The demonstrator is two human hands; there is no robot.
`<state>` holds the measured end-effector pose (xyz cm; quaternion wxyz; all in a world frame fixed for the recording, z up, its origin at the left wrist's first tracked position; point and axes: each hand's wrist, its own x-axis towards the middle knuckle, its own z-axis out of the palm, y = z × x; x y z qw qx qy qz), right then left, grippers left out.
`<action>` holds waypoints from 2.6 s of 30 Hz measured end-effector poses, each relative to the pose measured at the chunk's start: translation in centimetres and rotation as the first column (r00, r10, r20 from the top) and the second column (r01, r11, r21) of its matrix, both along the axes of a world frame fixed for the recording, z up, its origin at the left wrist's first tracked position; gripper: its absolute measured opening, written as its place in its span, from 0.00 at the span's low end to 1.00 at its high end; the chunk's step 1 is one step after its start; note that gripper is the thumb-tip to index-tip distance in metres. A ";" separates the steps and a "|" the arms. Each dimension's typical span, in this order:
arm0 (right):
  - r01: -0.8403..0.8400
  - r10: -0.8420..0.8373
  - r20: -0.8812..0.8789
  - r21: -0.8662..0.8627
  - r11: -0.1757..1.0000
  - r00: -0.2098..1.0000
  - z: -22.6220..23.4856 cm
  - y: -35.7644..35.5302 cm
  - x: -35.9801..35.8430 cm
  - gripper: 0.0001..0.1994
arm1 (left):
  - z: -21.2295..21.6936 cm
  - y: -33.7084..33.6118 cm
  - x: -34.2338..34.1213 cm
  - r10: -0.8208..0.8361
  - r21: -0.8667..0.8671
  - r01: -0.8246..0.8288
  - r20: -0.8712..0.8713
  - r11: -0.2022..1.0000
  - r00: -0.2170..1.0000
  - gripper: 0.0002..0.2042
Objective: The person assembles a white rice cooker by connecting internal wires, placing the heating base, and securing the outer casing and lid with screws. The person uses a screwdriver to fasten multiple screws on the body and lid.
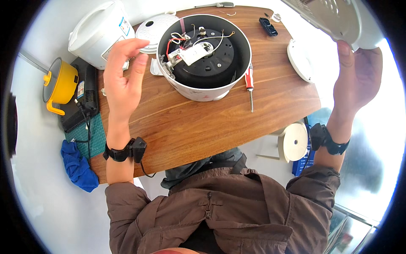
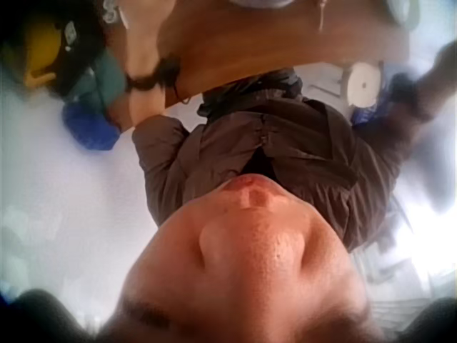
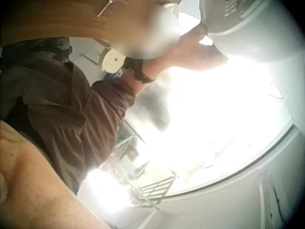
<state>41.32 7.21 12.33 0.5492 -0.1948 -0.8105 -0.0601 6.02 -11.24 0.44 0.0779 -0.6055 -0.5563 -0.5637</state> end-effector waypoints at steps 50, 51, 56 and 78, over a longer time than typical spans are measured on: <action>-0.350 0.278 -0.336 -0.937 -0.002 0.900 -8.8 3.2 -9.2 0.21 | -5.2 2.5 1.7 -0.228 -0.114 0.327 0.508 0.938 0.831 0.40; -0.341 0.277 -0.327 -0.940 0.005 0.904 -8.8 3.2 -9.1 0.21 | -5.3 2.5 2.0 -0.248 -0.106 0.341 0.494 0.934 0.833 0.39; -0.273 0.264 -0.250 -0.960 0.056 0.932 -8.7 3.2 -9.3 0.22 | -4.9 2.8 2.4 -0.264 -0.104 0.331 0.404 0.938 0.876 0.37; -0.092 0.224 -0.026 -0.953 0.290 0.974 -9.3 3.6 -9.5 0.24 | -2.9 4.9 4.4 -0.042 -0.154 0.150 0.549 0.977 0.835 0.37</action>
